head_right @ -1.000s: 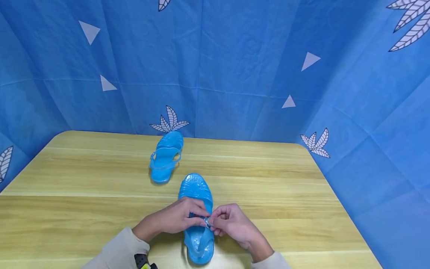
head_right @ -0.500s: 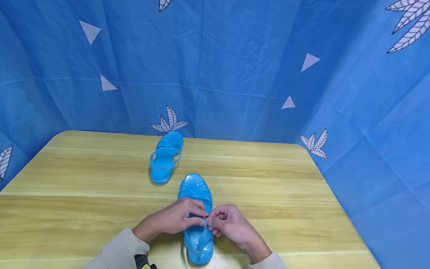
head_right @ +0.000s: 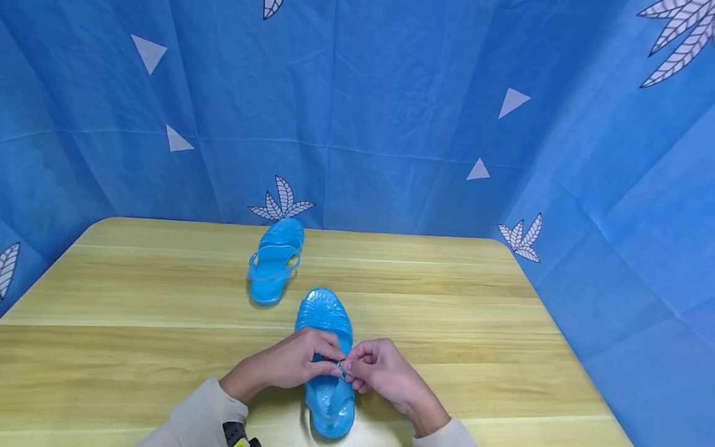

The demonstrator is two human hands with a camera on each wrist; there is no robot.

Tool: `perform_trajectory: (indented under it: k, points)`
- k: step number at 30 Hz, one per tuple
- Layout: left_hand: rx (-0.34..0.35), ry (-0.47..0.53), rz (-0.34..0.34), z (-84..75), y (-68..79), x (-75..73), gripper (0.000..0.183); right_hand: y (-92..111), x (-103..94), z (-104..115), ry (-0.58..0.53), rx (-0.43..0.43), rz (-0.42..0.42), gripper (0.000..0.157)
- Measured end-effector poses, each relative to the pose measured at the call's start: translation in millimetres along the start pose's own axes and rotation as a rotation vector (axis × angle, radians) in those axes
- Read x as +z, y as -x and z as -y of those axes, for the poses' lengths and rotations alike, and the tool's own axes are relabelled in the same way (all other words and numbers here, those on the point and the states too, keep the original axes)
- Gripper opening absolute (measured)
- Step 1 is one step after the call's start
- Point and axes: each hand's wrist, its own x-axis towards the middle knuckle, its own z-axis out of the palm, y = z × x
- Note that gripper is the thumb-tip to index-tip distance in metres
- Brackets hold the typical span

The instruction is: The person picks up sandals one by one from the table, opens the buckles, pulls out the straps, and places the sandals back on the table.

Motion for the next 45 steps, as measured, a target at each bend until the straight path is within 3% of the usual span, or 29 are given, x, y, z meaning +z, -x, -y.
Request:
perform_trajectory:
  k: [9, 20, 30, 45]
  points:
    - [-0.035, 0.026, 0.032, -1.2, 0.1, -0.6, 0.028, 4.0, -13.5, -5.1, 0.005, 0.021, 0.102, 0.02]
    - [-0.05, 0.058, 0.039, -2.2, -0.8, -2.1, 0.03, 2.3, -18.8, -8.9, -0.042, 0.009, 0.156, 0.014]
    - [-0.014, 0.027, 0.011, -1.2, -0.2, -0.2, 0.028, 3.2, -16.1, -4.8, -0.055, -0.006, 0.148, 0.011]
    - [0.013, 0.027, -0.005, -1.6, -0.8, -1.1, 0.026, 0.5, -6.7, -1.9, -0.024, -0.037, 0.068, 0.017]
